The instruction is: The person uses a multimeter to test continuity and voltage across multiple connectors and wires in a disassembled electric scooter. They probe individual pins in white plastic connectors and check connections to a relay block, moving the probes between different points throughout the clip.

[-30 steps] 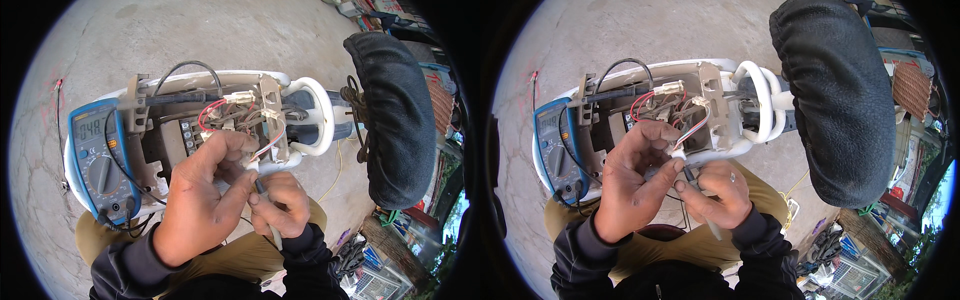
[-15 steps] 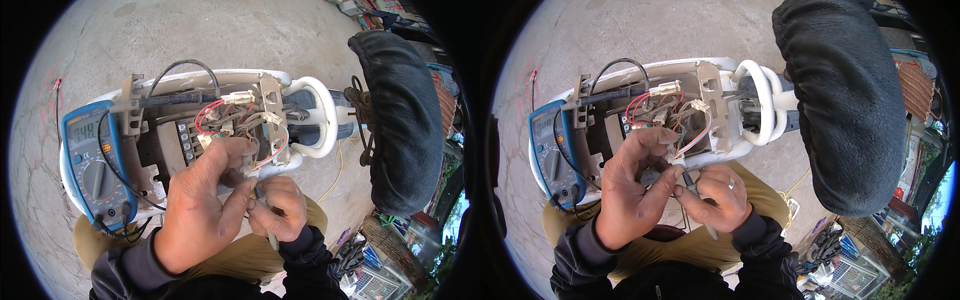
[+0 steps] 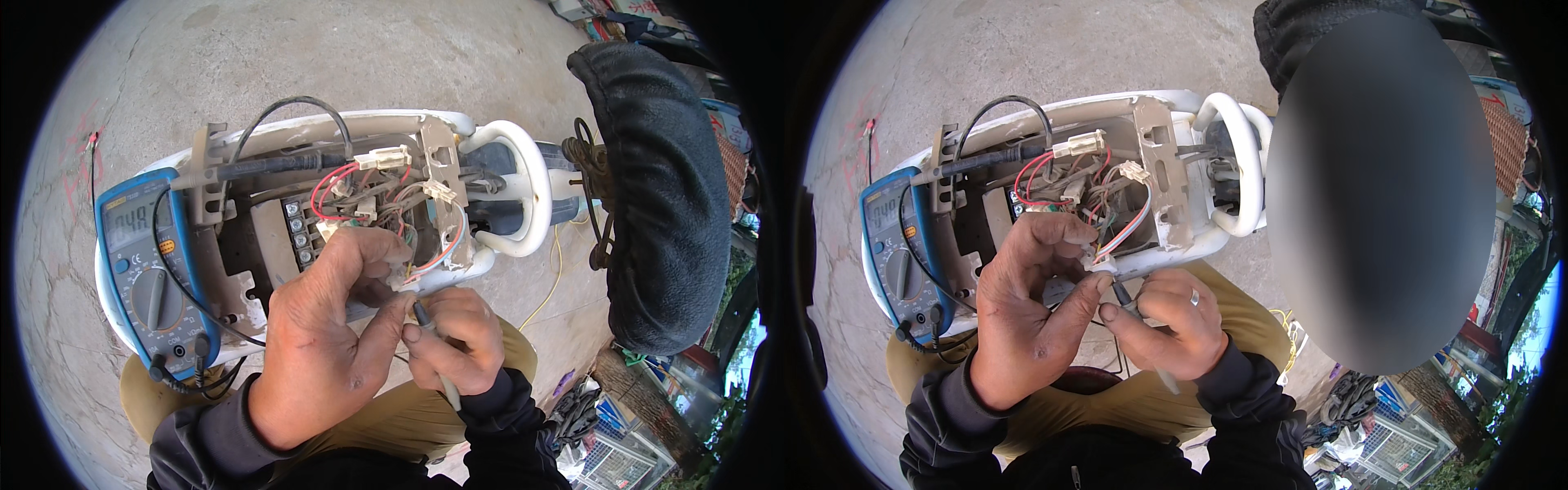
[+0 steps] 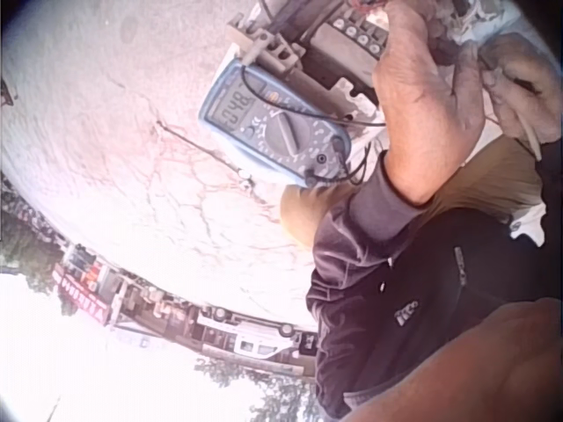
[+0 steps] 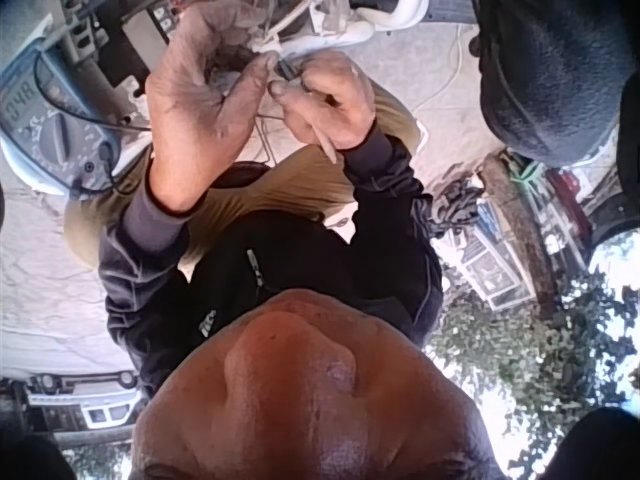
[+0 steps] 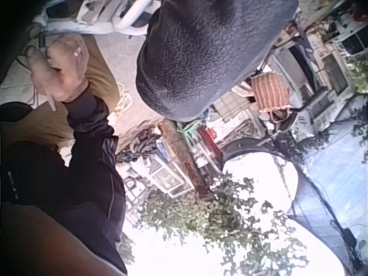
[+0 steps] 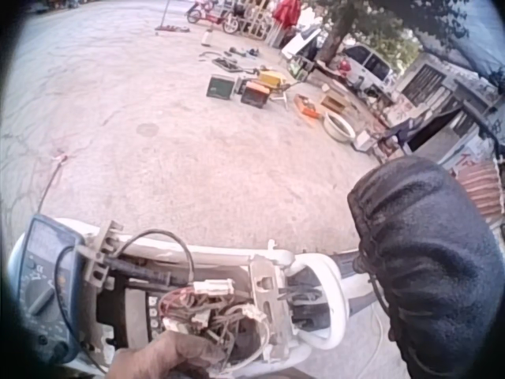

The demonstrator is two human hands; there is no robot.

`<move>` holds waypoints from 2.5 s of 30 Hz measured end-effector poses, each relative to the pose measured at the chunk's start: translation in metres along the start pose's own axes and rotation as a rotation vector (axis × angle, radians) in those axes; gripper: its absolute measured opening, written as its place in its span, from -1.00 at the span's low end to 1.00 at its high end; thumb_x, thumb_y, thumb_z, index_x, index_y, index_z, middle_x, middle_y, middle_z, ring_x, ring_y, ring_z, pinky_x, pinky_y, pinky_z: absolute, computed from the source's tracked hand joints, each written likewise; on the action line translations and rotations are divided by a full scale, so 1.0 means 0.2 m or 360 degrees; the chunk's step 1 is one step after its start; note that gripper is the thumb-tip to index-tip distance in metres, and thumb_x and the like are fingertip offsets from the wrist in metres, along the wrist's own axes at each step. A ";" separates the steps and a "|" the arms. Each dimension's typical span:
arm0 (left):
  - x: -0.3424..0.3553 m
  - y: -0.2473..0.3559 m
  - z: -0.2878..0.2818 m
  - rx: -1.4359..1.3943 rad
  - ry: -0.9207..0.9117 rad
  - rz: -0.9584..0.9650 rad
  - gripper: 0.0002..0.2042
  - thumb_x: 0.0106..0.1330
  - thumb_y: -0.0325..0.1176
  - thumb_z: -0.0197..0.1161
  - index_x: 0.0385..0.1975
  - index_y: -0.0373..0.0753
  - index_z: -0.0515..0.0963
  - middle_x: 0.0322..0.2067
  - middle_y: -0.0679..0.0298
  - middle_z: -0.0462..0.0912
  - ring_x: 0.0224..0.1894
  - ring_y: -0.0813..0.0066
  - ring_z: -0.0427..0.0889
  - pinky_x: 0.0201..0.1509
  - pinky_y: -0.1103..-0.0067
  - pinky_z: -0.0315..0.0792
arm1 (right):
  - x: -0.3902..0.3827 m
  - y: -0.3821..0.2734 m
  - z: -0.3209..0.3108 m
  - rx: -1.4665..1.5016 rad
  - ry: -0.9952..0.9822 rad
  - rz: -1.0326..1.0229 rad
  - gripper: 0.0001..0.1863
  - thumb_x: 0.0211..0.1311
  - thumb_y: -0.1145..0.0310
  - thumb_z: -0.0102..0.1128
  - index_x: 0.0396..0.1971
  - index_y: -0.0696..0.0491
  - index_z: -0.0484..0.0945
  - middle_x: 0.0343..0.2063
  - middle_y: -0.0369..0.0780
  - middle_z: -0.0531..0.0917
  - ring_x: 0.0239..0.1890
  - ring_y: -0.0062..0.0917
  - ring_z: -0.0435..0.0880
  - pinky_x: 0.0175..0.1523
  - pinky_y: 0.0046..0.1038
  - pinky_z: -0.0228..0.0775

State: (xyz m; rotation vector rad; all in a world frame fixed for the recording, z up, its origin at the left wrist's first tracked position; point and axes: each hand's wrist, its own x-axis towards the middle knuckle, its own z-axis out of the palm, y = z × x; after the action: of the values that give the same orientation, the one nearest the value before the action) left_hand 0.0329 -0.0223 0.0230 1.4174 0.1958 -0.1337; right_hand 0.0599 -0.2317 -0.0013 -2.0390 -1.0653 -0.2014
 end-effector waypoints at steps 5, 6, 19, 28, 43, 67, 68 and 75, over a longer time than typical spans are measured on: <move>0.01 -0.04 0.00 0.0358 0.0098 0.0317 -0.59 0.29 -0.73 0.45 0.12 -0.35 0.55 -0.11 0.19 0.74 -0.19 0.51 0.74 -0.05 0.56 0.61 | 0.03 -0.05 -0.06 0.0226 0.0157 0.0237 -0.64 0.08 0.61 0.49 -0.06 0.12 0.80 -0.33 -0.23 0.55 -0.45 -0.36 0.61 -0.31 -0.29 0.54; 0.01 -0.04 0.00 0.0501 0.0119 0.0419 -0.60 0.28 -0.72 0.47 0.10 -0.35 0.57 -0.13 0.18 0.75 -0.22 0.49 0.76 -0.08 0.56 0.62 | 0.04 -0.05 -0.08 0.0304 0.0204 0.0273 -0.67 0.11 0.59 0.47 -0.07 0.14 0.80 -0.34 -0.22 0.56 -0.46 -0.36 0.61 -0.33 -0.30 0.53; 0.01 -0.07 0.04 0.0681 0.0241 0.0576 -0.64 0.14 -0.72 0.53 -0.08 -0.38 0.59 -0.30 0.07 0.71 -0.35 0.12 0.75 -0.29 0.35 0.61 | 0.12 -0.08 -0.09 0.0365 0.0137 0.0440 -0.71 0.20 0.59 0.43 -0.06 0.13 0.83 -0.38 -0.21 0.67 -0.44 -0.40 0.64 -0.33 -0.39 0.50; 0.02 -0.06 0.04 0.0709 0.0233 0.0612 -0.67 0.17 -0.71 0.54 -0.11 -0.36 0.59 -0.30 0.09 0.72 -0.35 0.17 0.78 -0.30 0.40 0.64 | 0.12 -0.04 -0.09 0.0633 0.0147 0.0492 -0.75 0.24 0.55 0.43 -0.08 0.18 0.84 -0.36 -0.18 0.70 -0.42 -0.44 0.66 -0.32 -0.41 0.51; 0.01 -0.06 0.03 0.0769 0.0152 0.0533 -0.70 0.25 -0.71 0.54 -0.09 -0.39 0.60 -0.20 0.11 0.80 -0.23 0.38 0.88 -0.16 0.53 0.74 | 0.16 -0.08 -0.10 0.0054 0.0072 0.0292 -0.73 0.22 0.59 0.39 -0.07 0.18 0.78 -0.36 -0.19 0.65 -0.47 -0.38 0.64 -0.37 -0.36 0.49; 0.00 -0.06 0.04 0.0609 0.0162 0.0437 -0.68 0.31 -0.69 0.53 -0.07 -0.38 0.52 -0.19 0.16 0.79 -0.13 0.55 0.83 -0.07 0.58 0.73 | 0.15 -0.05 -0.11 0.0716 0.0166 0.0778 -0.78 0.45 0.48 0.34 -0.02 0.26 0.77 -0.37 -0.09 0.75 -0.44 -0.47 0.68 -0.32 -0.43 0.48; 0.00 -0.06 0.04 0.0594 0.0164 0.0404 -0.68 0.31 -0.69 0.52 -0.06 -0.38 0.51 -0.18 0.16 0.78 -0.12 0.55 0.82 -0.06 0.58 0.72 | 0.14 -0.05 -0.10 0.0757 0.0189 0.0804 -0.77 0.46 0.47 0.34 -0.02 0.26 0.77 -0.37 -0.09 0.75 -0.43 -0.47 0.68 -0.31 -0.43 0.48; -0.01 -0.06 0.02 0.0387 0.0132 0.0313 -0.66 0.33 -0.72 0.50 -0.03 -0.39 0.47 -0.16 0.14 0.76 -0.09 0.55 0.79 0.03 0.61 0.69 | 0.12 -0.05 -0.06 0.0900 0.0328 0.0865 -0.76 0.46 0.45 0.33 -0.02 0.26 0.78 -0.39 -0.11 0.74 -0.42 -0.48 0.68 -0.31 -0.44 0.47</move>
State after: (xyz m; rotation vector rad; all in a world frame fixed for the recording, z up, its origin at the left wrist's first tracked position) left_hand 0.0294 -0.0285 0.0124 1.6771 0.1098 0.0658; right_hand 0.0709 -0.2213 0.0232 -1.6638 -0.3528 0.1558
